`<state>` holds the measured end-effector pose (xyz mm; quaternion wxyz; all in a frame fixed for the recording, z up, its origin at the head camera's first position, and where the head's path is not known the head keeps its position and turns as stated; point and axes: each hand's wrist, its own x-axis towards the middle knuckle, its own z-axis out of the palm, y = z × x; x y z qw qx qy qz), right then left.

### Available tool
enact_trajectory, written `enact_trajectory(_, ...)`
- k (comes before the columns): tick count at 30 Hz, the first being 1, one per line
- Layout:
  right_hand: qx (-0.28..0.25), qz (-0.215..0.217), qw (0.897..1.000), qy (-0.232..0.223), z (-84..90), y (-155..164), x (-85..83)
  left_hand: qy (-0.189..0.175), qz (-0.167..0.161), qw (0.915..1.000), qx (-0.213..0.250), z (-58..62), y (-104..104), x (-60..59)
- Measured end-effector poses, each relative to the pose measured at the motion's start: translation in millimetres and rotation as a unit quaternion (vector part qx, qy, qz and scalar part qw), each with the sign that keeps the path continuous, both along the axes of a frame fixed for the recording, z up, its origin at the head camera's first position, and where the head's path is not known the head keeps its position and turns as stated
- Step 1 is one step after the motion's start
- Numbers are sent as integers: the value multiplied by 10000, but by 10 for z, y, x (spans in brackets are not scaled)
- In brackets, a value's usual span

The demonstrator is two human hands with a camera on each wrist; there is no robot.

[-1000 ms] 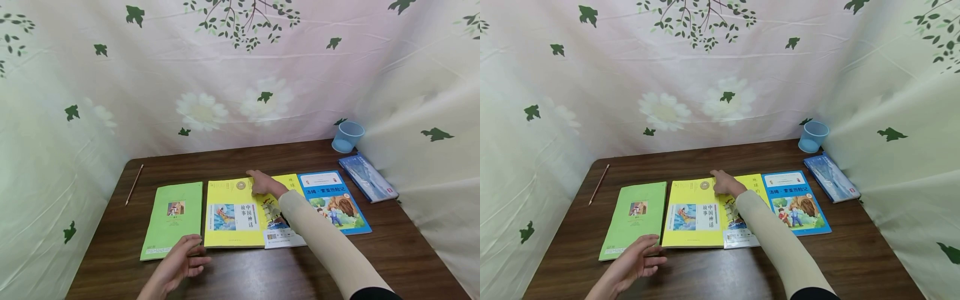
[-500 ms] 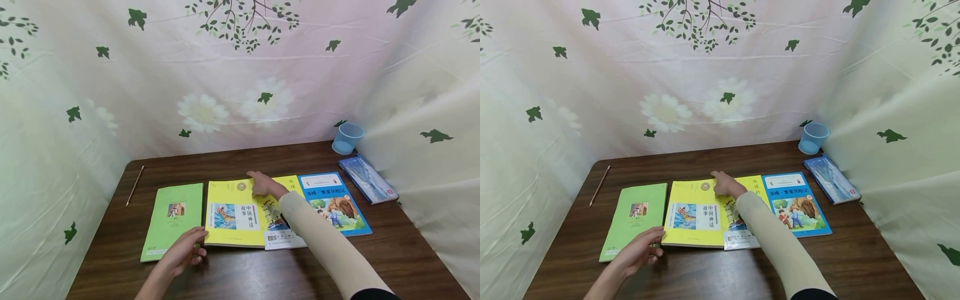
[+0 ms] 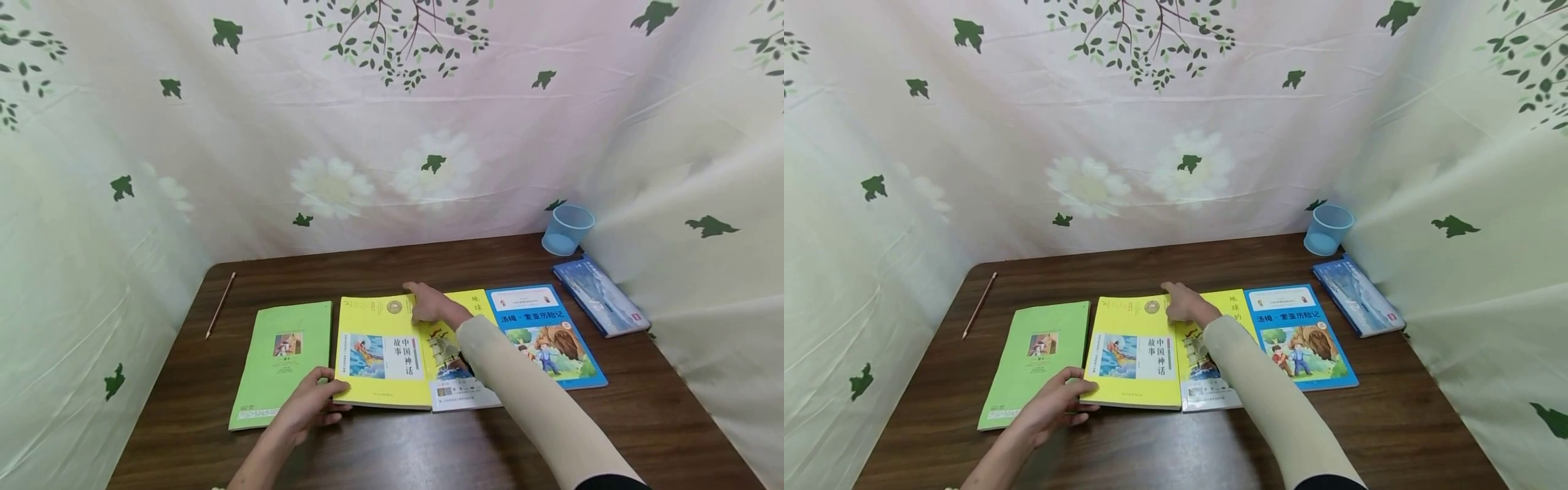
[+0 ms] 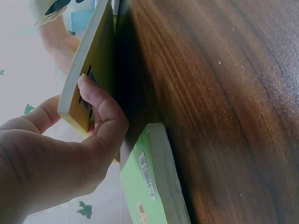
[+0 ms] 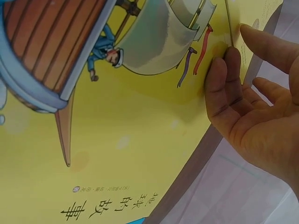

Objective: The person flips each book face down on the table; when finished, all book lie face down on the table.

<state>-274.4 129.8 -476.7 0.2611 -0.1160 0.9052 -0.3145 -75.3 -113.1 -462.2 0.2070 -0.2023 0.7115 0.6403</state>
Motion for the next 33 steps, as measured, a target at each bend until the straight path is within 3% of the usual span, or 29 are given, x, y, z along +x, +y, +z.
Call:
enact_trajectory(7,-74,-32,10000,-48,0,-8,-1,93,210,9995,-229,-17,25,-15)
enact_trajectory(18,-165,-59,9998,-60,-33,-4,-11,289,175,9986,-414,-34,12,-24)
enact_trajectory(33,-184,-199,9996,-126,19,14,-13,711,86,9950,-692,71,30,-32)
